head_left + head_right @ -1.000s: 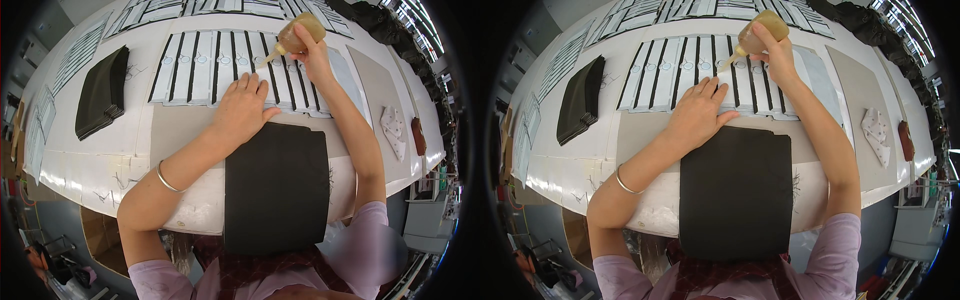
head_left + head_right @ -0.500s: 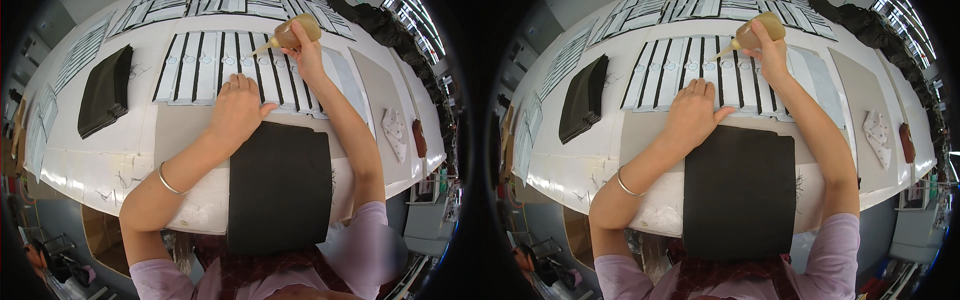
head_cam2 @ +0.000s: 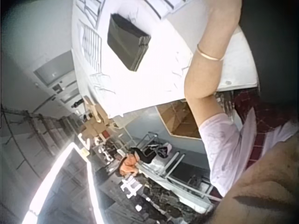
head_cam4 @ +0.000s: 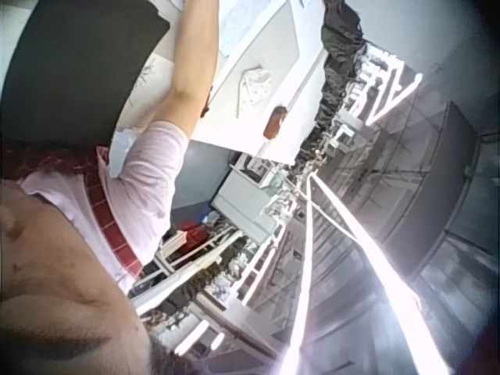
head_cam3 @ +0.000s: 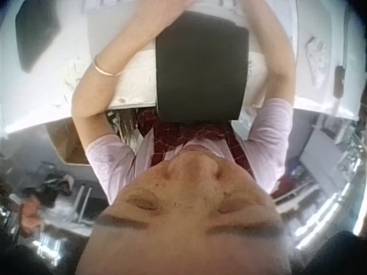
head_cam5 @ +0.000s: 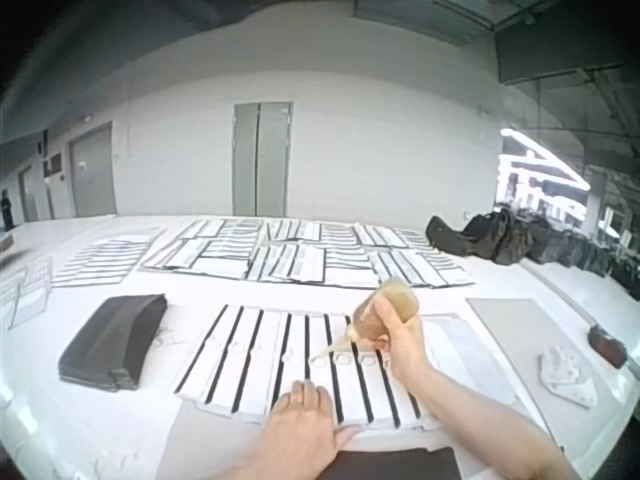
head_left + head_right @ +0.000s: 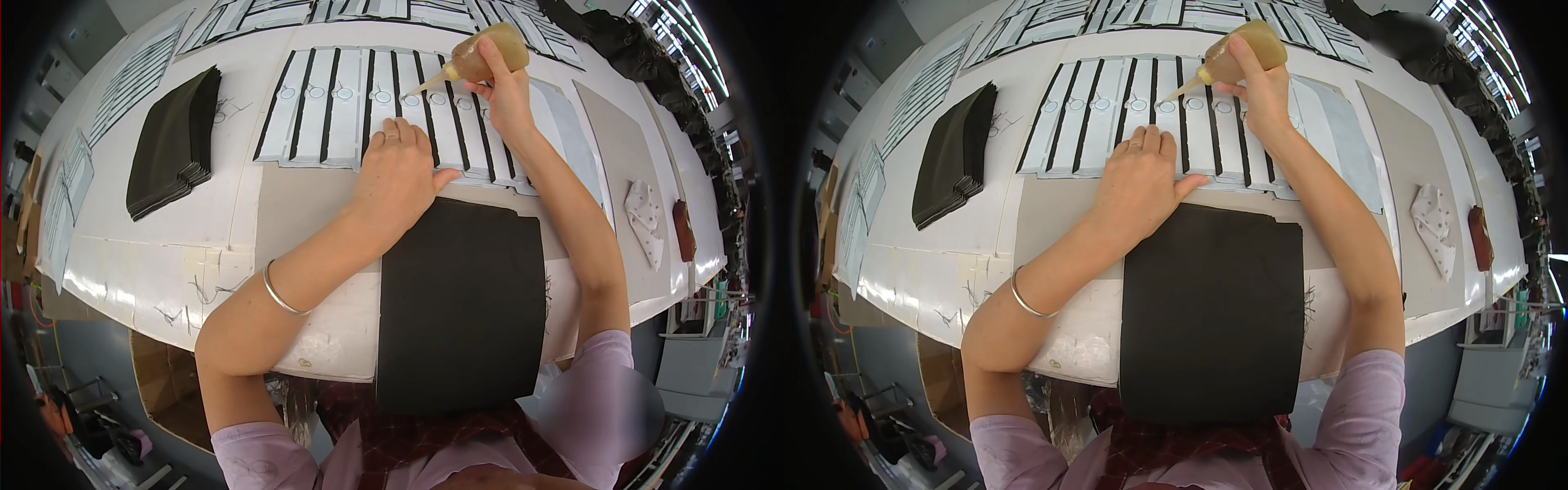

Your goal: The person applies glue to circular spots on white paper templates and then uses scissors to cut small pieces of black fabric. They attach the fabric pieces to the glued spots on the templates, repeating this process for multiple units on a workbench.

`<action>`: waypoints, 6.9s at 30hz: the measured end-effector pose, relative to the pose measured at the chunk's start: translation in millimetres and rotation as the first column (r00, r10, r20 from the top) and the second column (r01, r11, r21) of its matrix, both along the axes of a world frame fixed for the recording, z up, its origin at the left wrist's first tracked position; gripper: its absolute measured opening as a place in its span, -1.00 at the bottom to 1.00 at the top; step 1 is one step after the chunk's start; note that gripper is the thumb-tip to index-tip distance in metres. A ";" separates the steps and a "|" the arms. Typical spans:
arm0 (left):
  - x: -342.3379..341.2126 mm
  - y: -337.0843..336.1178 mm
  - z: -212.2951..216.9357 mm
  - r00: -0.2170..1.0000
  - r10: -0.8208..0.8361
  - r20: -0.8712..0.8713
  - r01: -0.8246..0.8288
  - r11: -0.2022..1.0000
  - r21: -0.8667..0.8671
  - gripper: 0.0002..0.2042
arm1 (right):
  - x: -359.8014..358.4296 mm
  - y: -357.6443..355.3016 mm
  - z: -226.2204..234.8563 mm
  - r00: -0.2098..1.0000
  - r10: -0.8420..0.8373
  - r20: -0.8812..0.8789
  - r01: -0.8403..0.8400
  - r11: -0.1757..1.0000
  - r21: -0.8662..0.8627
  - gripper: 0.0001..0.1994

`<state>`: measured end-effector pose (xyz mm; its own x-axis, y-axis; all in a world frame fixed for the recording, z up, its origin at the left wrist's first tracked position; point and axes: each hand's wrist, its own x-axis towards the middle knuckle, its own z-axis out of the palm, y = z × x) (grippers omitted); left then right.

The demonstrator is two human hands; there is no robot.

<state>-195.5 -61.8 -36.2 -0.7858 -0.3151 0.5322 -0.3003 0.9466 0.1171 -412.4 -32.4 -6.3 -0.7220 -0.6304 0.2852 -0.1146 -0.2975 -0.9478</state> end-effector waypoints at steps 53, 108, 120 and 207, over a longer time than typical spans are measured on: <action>61.2 -38.6 -1.5 0.995 -0.094 0.043 0.092 0.995 0.050 -0.34 | 31.6 -24.3 6.8 0.981 0.184 0.068 -0.187 0.981 0.050 -0.47; 59.5 -42.6 -0.8 0.961 0.260 0.095 -0.241 0.955 -0.174 -0.26 | 86.9 -102.7 1.5 0.990 0.137 -0.022 -0.139 0.984 -0.116 -0.57; 59.5 -41.0 1.3 0.959 0.260 0.113 -0.239 0.957 -0.165 -0.23 | 87.0 -102.0 1.9 0.991 0.131 -0.029 -0.132 0.989 -0.061 -0.49; 72.0 -69.2 28.6 0.929 0.343 0.143 -0.356 0.931 0.079 -0.44 | -172.6 258.4 80.6 -0.237 0.713 -0.659 0.928 0.366 0.062 -0.78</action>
